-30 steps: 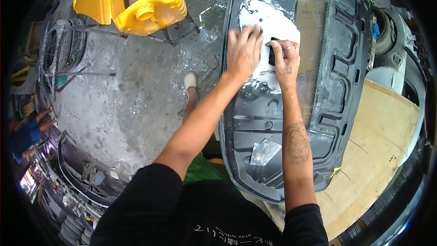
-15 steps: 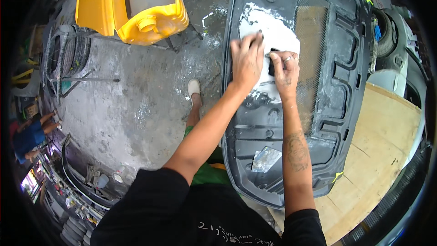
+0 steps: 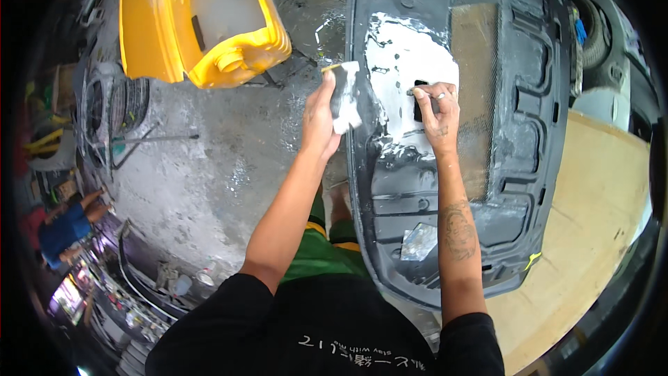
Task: Sanding down body filler on a car hood component using a sanding block.
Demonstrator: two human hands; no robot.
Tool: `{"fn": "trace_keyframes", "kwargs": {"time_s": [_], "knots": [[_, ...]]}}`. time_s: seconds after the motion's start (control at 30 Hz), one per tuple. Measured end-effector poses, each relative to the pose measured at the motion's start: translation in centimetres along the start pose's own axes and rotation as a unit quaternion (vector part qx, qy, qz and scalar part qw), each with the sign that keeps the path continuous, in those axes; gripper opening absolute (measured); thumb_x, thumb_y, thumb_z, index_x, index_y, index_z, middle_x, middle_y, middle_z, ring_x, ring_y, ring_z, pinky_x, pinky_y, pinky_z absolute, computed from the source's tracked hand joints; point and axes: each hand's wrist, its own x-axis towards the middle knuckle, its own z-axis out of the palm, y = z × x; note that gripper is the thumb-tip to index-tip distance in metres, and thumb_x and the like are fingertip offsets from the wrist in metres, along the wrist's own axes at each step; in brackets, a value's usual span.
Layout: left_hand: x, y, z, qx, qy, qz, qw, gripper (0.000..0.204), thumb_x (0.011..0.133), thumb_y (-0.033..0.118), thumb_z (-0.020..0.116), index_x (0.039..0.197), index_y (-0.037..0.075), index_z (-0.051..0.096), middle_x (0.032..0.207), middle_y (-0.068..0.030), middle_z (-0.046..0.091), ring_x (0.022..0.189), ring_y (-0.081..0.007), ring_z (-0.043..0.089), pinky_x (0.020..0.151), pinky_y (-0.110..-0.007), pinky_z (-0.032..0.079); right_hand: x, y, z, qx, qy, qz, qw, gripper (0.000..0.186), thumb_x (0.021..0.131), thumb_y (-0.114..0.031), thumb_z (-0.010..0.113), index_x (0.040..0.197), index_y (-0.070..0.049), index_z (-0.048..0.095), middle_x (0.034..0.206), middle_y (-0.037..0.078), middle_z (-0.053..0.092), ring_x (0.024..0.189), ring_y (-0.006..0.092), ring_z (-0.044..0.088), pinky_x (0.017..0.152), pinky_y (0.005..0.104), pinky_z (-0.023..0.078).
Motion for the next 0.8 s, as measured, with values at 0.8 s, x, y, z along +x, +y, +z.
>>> {"fn": "trace_keyframes", "kwargs": {"time_s": [0.8], "knots": [[-14.1,-0.7,-3.1,0.543,-0.263,0.067,0.795,0.023,0.093,0.019,0.075,0.110,0.004,0.075,0.082,-0.0136,0.075,0.074,-0.0180,0.070,0.079,-0.032,0.053,-18.8,-12.8,-3.5,0.225,-0.105,0.384,0.889,0.017,0.090,-0.008,0.078,0.102,0.003,0.073,0.076,0.005,0.068,0.063,0.0077,0.056,0.057,0.0279,0.046]]}}
